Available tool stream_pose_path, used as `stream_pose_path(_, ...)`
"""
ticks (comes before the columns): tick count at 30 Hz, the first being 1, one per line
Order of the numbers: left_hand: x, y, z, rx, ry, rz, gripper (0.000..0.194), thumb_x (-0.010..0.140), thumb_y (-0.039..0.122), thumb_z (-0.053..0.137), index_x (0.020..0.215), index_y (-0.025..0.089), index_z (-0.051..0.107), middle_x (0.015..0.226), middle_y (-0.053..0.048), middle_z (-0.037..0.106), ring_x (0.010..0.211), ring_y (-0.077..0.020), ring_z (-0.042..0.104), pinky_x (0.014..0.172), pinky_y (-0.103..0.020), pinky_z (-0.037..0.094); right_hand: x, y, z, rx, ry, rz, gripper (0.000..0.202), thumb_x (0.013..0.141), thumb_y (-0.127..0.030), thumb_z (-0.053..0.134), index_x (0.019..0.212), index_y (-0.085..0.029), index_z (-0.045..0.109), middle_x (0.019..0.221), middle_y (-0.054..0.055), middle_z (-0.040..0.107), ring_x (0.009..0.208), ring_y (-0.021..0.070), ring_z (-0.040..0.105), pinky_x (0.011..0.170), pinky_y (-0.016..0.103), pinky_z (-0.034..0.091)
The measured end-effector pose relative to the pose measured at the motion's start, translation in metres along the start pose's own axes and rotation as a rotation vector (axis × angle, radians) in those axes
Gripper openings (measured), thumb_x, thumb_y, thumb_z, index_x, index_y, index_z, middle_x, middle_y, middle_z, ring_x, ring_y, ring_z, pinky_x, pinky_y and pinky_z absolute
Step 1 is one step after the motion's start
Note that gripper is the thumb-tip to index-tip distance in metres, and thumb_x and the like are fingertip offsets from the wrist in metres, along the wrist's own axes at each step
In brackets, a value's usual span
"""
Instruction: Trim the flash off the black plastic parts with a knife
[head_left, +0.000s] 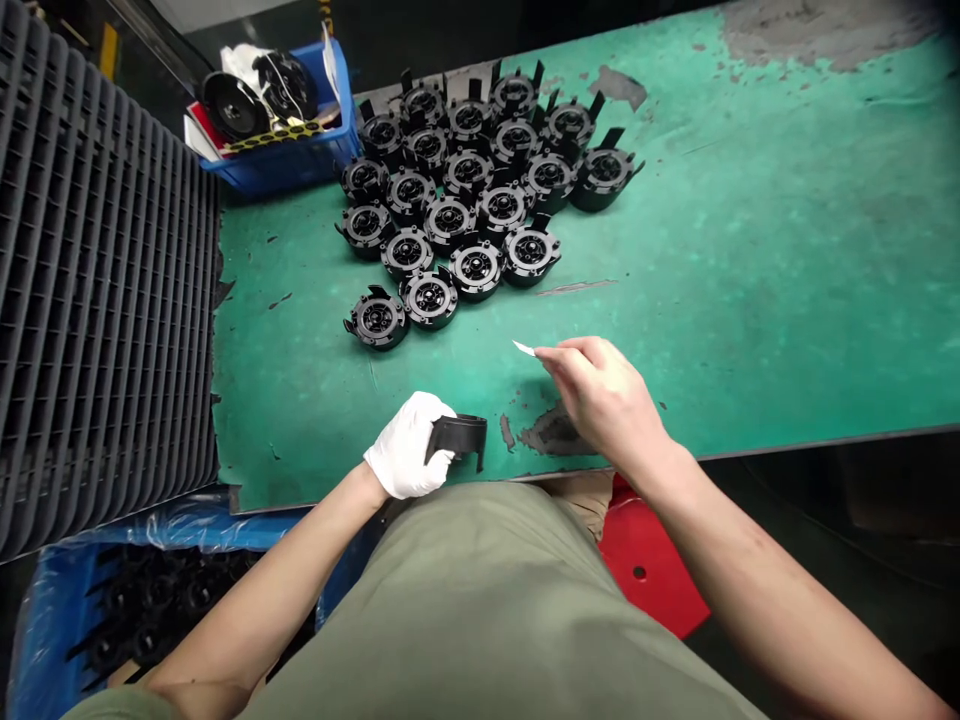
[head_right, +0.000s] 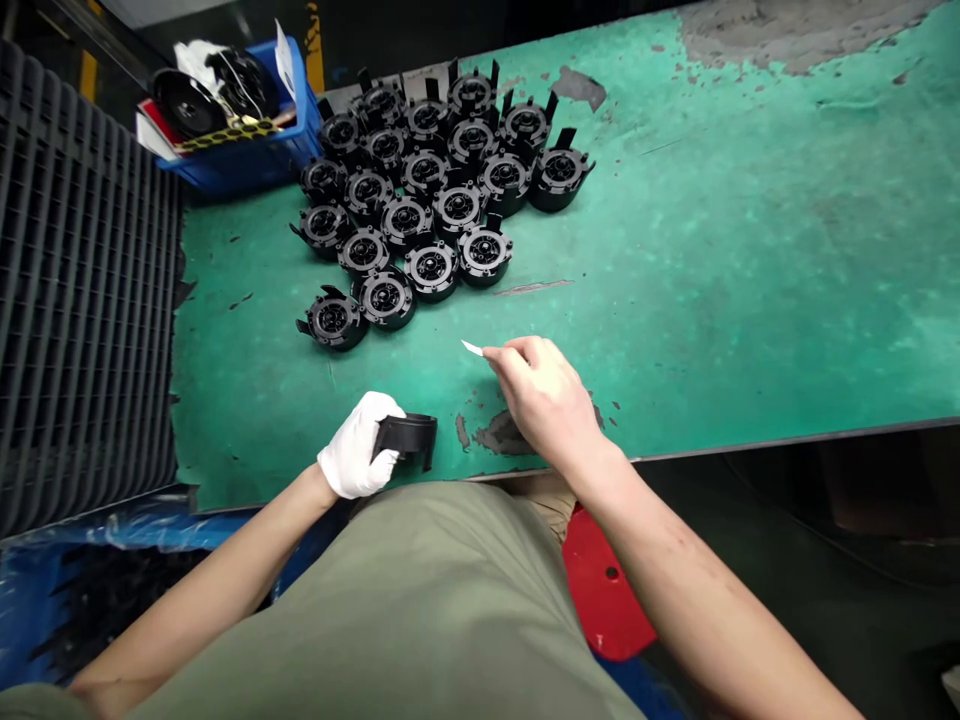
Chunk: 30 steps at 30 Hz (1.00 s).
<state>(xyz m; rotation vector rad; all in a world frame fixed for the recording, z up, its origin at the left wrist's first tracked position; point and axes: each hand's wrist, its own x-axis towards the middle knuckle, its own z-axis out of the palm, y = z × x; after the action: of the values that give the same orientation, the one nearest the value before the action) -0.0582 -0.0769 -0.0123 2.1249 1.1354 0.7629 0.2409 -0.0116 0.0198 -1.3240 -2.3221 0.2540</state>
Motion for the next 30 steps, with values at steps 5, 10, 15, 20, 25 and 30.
stream_pose_path(5, -0.001, -0.002, 0.001, -0.017, 0.025, -0.029, 0.022, 0.089, 0.035, 0.057, 0.107, 0.023, 0.055, 0.099, -0.007, 0.061, 0.087, -0.0266, 0.061, 0.078, -0.045, 0.054, -0.025, -0.027, -0.002, 0.268, -0.023, -0.027, 0.027, 0.109, -0.017, 0.055, 0.133, -0.021, 0.066, 0.113, 0.014, 0.069, 0.102, 0.0266, 0.067, 0.087, 0.043, 0.061)
stream_pose_path(10, -0.003, -0.005, 0.005, -0.031, 0.057, -0.082, 0.026, 0.093, 0.037, 0.056, 0.114, 0.022, 0.053, 0.102, -0.008, 0.061, 0.089, -0.0264, 0.063, 0.076, -0.044, 0.056, -0.042, -0.056, -0.001, 0.354, -0.051, -0.079, 0.034, 0.106, -0.011, 0.058, 0.138, -0.021, 0.063, 0.117, 0.014, 0.069, 0.101, 0.0254, 0.067, 0.086, 0.041, 0.061)
stream_pose_path(15, -0.001, -0.004, 0.008, -0.039, 0.067, -0.100, 0.025, 0.092, 0.037, 0.058, 0.113, 0.022, 0.054, 0.100, -0.007, 0.060, 0.089, -0.0261, 0.063, 0.077, -0.044, 0.056, -0.043, -0.061, -0.001, 0.328, -0.076, -0.142, 0.031, 0.105, -0.010, 0.061, 0.135, -0.020, 0.064, 0.114, 0.013, 0.071, 0.098, 0.0239, 0.066, 0.082, 0.038, 0.060)
stream_pose_path(20, 0.000, -0.004, 0.009, -0.034, 0.071, -0.099, 0.025, 0.092, 0.038, 0.058, 0.112, 0.023, 0.053, 0.101, -0.007, 0.060, 0.089, -0.0258, 0.063, 0.078, -0.044, 0.055, -0.040, -0.064, 0.000, 0.317, -0.093, -0.174, 0.030, 0.105, -0.009, 0.061, 0.133, -0.019, 0.065, 0.114, 0.013, 0.072, 0.096, 0.0232, 0.065, 0.080, 0.037, 0.058)
stream_pose_path(25, -0.001, -0.005, 0.009, -0.024, 0.068, -0.089, 0.027, 0.092, 0.038, 0.058, 0.113, 0.022, 0.054, 0.101, -0.007, 0.060, 0.090, -0.0262, 0.063, 0.078, -0.044, 0.055, -0.035, -0.063, 0.002, 0.266, -0.092, -0.149, 0.029, 0.107, -0.011, 0.057, 0.133, -0.021, 0.065, 0.114, 0.013, 0.073, 0.096, 0.0230, 0.064, 0.080, 0.037, 0.057)
stream_pose_path(30, -0.002, -0.006, 0.008, -0.019, 0.062, -0.077, 0.027, 0.091, 0.039, 0.058, 0.111, 0.022, 0.054, 0.100, -0.007, 0.059, 0.089, -0.0260, 0.061, 0.076, -0.044, 0.055, -0.030, -0.062, -0.001, 0.211, -0.121, -0.156, 0.031, 0.107, -0.010, 0.055, 0.132, -0.023, 0.066, 0.114, 0.011, 0.073, 0.094, 0.0222, 0.062, 0.078, 0.036, 0.055)
